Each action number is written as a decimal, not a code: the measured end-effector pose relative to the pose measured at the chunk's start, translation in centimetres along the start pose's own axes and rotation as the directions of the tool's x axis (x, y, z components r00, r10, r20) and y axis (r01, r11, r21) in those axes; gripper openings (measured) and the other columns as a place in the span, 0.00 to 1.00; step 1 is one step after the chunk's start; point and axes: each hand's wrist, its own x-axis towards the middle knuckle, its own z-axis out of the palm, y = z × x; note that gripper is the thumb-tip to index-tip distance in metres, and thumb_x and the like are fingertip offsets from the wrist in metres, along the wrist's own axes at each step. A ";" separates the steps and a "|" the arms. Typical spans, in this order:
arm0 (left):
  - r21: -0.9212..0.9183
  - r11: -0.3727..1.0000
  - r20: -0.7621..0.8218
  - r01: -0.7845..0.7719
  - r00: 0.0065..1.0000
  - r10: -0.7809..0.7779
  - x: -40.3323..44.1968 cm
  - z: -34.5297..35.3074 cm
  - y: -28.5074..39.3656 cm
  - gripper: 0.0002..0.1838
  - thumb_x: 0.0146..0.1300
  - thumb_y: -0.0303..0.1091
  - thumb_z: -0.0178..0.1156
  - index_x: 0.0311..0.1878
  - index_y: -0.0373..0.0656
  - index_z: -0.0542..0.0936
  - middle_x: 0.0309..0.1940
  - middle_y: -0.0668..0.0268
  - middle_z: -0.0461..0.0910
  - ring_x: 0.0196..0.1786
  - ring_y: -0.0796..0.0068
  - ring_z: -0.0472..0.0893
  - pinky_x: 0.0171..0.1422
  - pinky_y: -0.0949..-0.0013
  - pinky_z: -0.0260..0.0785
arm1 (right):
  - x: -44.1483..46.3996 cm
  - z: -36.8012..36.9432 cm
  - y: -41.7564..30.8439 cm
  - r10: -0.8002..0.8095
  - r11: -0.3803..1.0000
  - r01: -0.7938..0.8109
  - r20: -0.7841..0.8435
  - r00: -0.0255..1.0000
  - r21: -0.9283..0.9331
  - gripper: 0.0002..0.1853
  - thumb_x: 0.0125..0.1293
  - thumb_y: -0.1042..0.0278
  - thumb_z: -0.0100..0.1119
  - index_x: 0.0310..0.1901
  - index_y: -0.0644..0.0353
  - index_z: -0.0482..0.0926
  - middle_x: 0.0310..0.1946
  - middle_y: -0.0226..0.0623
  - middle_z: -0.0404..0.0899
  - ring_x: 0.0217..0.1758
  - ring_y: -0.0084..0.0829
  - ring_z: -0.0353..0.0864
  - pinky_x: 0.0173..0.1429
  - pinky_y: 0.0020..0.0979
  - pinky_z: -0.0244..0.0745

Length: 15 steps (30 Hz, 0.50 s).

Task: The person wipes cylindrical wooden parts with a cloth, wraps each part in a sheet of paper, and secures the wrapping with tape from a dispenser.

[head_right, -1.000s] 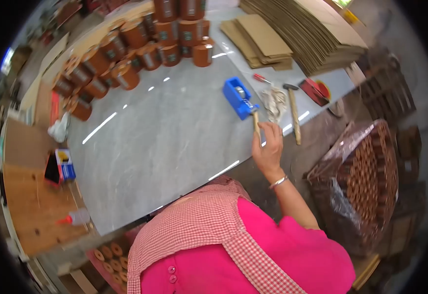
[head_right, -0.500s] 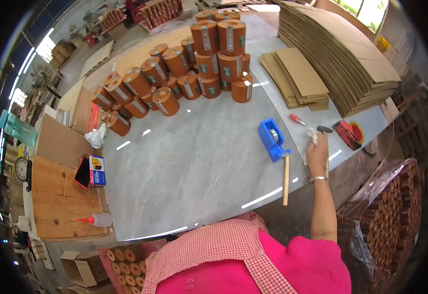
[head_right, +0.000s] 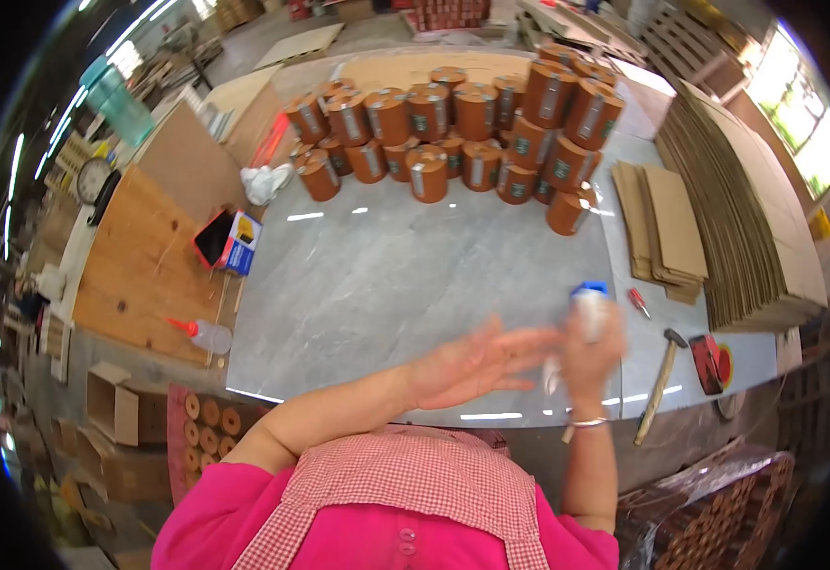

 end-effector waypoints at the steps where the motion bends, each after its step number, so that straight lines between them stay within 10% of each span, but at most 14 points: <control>1: 0.225 0.972 -0.079 -0.069 0.993 0.089 -0.5 -0.7 0.7 0.44 0.72 0.68 0.44 0.79 0.43 0.60 0.77 0.62 0.65 0.76 0.63 0.68 0.79 0.57 0.58 | 1.4 -1.5 2.3 -0.142 0.985 0.132 -0.093 0.986 -0.108 0.06 0.65 0.72 0.67 0.37 0.62 0.78 0.26 0.36 0.77 0.27 0.29 0.75 0.34 0.33 0.72; 4: 0.790 0.605 -0.184 -0.103 0.901 0.394 -1.8 -6.1 4.2 0.47 0.65 0.55 0.69 0.79 0.41 0.60 0.78 0.59 0.63 0.78 0.62 0.65 0.78 0.56 0.60 | 3.0 -5.9 8.6 -0.096 0.955 0.045 -0.161 0.982 -0.294 0.09 0.70 0.69 0.65 0.37 0.65 0.77 0.27 0.40 0.76 0.29 0.34 0.74 0.37 0.36 0.73; 7: 0.889 0.408 -0.458 0.208 0.365 0.811 -3.7 -18.4 9.8 0.43 0.57 0.40 0.77 0.73 0.37 0.67 0.71 0.54 0.71 0.68 0.60 0.75 0.68 0.57 0.72 | 3.1 -8.2 12.9 -0.032 0.871 0.017 -0.022 0.999 -0.490 0.11 0.69 0.67 0.66 0.39 0.67 0.76 0.37 0.47 0.79 0.38 0.43 0.78 0.45 0.41 0.74; 10: 0.795 0.436 -0.473 0.421 -0.020 0.881 -7.7 -29.4 15.1 0.52 0.48 0.44 0.80 0.73 0.35 0.64 0.69 0.45 0.70 0.71 0.51 0.70 0.75 0.55 0.65 | 1.3 -8.0 17.1 -0.027 0.747 0.135 0.173 0.985 -0.651 0.13 0.67 0.66 0.67 0.42 0.68 0.78 0.54 0.54 0.77 0.52 0.53 0.76 0.55 0.49 0.71; 15: 0.692 0.435 -0.463 0.576 -0.107 0.880 -8.5 -35.1 19.1 0.58 0.43 0.46 0.82 0.74 0.33 0.61 0.69 0.43 0.69 0.73 0.48 0.69 0.75 0.56 0.64 | -1.2 -7.3 13.5 0.064 0.636 0.180 0.283 0.957 -0.750 0.16 0.70 0.62 0.61 0.50 0.68 0.82 0.70 0.58 0.67 0.64 0.61 0.71 0.68 0.52 0.63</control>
